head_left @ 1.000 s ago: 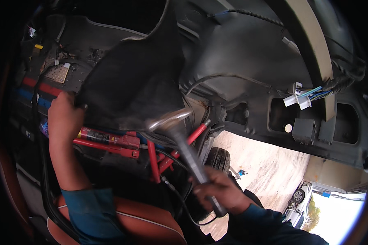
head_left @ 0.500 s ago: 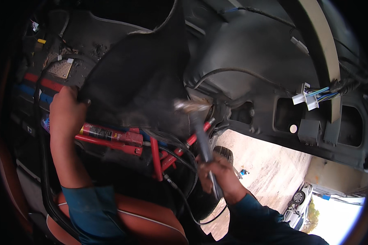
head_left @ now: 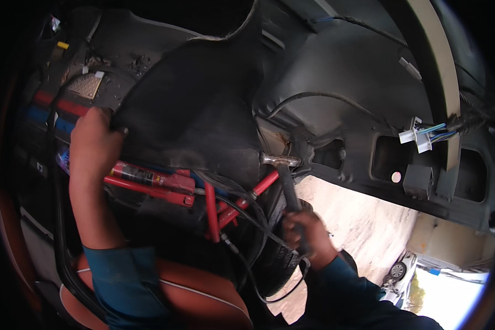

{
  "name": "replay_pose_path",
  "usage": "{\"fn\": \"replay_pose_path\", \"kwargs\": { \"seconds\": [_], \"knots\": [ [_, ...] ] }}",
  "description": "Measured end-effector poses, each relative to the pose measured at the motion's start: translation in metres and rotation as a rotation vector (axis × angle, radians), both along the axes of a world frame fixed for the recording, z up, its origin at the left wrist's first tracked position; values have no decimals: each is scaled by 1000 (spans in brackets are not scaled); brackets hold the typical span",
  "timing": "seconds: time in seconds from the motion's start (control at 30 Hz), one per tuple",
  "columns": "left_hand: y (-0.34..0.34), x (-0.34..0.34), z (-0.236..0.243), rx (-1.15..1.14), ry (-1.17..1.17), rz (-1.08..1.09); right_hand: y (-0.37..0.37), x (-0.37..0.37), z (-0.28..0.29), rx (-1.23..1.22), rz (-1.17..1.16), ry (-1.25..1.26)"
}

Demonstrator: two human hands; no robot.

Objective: The person works inside a white car with the hood open, manipulating red and blue cables and a black plastic interior panel. They use a hammer to tap the panel and a chain to pull or adjust components. The person repeatedly reaches into the footwell area, adjusts the panel, and hammers it into place.

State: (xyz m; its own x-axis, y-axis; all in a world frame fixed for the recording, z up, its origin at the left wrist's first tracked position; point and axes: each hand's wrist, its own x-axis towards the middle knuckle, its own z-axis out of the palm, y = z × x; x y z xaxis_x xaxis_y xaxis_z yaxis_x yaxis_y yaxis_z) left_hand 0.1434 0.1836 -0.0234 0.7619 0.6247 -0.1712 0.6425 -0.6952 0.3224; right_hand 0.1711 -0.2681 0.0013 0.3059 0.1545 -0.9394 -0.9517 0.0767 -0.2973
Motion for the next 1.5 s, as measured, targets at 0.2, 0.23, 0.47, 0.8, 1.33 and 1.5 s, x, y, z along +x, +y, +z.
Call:
{"fn": "replay_pose_path", "kwargs": {
  "seconds": [0.2,0.23,0.47,0.8,1.33,1.5],
  "knots": [
    [-4,1,2,-12,-4,24,-1,-57,14,-350,743,-403],
    [-4,1,2,-8,-20,38,-3,-61,14,-449,828,-533],
    [-5,1,1,5,8,27,-38,-77,-12,-603,924,-335],
    [-10,8,13,-72,12,16,-16,-94,-49,-372,542,-95],
    [-17,5,14,-23,-49,43,-11,-127,-62,-529,1181,-464],
    [-15,6,13,-56,24,22,-29,-151,-50,-286,1411,-559]
  ]
}}
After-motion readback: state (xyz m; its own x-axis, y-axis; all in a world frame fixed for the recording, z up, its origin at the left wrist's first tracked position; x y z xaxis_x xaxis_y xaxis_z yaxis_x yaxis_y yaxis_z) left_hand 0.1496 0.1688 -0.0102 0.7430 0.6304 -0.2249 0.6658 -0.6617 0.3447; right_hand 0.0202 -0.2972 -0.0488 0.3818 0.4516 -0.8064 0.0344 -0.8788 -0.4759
